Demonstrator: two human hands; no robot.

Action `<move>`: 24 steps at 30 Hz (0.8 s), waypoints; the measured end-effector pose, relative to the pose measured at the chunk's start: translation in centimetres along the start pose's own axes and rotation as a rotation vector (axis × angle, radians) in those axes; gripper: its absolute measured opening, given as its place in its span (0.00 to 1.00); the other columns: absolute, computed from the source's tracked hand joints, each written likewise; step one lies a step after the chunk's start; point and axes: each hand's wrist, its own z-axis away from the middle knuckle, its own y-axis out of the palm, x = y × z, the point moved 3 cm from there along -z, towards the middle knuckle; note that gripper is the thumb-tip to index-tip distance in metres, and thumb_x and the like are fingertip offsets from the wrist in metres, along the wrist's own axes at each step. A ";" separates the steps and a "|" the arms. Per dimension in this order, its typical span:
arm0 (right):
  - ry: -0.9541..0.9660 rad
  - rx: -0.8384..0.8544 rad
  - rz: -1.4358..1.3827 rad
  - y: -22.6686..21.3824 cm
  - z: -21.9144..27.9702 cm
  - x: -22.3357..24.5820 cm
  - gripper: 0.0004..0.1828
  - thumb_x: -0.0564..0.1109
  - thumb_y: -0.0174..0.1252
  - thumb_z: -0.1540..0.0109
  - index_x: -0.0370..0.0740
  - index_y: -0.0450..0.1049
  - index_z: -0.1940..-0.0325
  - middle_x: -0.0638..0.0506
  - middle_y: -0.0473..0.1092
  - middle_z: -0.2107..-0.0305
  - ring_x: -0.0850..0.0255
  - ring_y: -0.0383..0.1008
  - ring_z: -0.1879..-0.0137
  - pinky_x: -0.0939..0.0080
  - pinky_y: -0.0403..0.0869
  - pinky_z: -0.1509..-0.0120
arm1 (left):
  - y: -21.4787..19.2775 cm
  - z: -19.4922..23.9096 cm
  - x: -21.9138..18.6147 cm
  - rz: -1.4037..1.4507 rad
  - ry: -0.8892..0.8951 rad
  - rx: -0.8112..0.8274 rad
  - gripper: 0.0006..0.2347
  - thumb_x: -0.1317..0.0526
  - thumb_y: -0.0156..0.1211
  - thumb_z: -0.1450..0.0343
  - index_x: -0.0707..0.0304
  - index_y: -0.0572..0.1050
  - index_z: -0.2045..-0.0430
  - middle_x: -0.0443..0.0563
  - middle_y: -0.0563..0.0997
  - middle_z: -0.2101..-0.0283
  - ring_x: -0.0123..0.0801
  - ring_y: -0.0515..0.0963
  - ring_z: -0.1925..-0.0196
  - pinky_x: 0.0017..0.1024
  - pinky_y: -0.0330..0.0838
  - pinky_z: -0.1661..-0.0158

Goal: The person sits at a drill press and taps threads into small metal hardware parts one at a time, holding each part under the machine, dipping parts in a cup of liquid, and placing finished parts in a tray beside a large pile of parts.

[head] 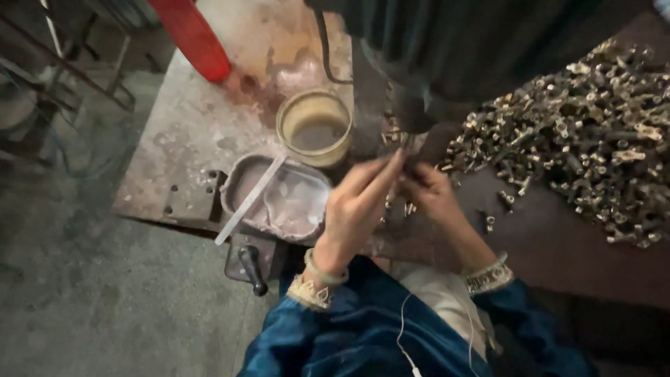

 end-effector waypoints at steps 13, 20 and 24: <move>0.018 0.064 0.569 2.4 4.4 6.0 0.23 0.42 0.65 0.39 0.36 0.74 0.40 0.49 0.79 0.55 0.63 0.77 0.51 0.62 0.76 0.47 | 2.7 4.6 7.8 0.214 -0.556 0.215 0.09 0.61 0.64 0.26 0.62 0.82 0.55 0.58 0.85 0.60 0.44 0.87 0.63 0.35 0.79 0.63; -0.408 0.113 1.156 4.2 4.9 4.4 0.17 0.34 0.59 0.45 0.34 0.74 0.51 0.35 0.75 0.57 0.38 0.71 0.41 0.46 0.74 0.43 | -2.5 -0.5 5.9 -0.490 -0.298 -0.112 0.14 0.64 0.60 0.24 0.65 0.75 0.44 0.60 0.80 0.52 0.54 0.78 0.51 0.44 0.73 0.53; -0.175 -0.039 0.986 3.7 4.9 3.7 0.17 0.42 0.59 0.36 0.31 0.68 0.45 0.36 0.76 0.59 0.41 0.75 0.46 0.49 0.75 0.46 | 1.6 3.9 4.6 -0.146 -0.385 0.086 0.10 0.62 0.67 0.33 0.62 0.80 0.59 0.57 0.81 0.58 0.51 0.79 0.53 0.42 0.74 0.54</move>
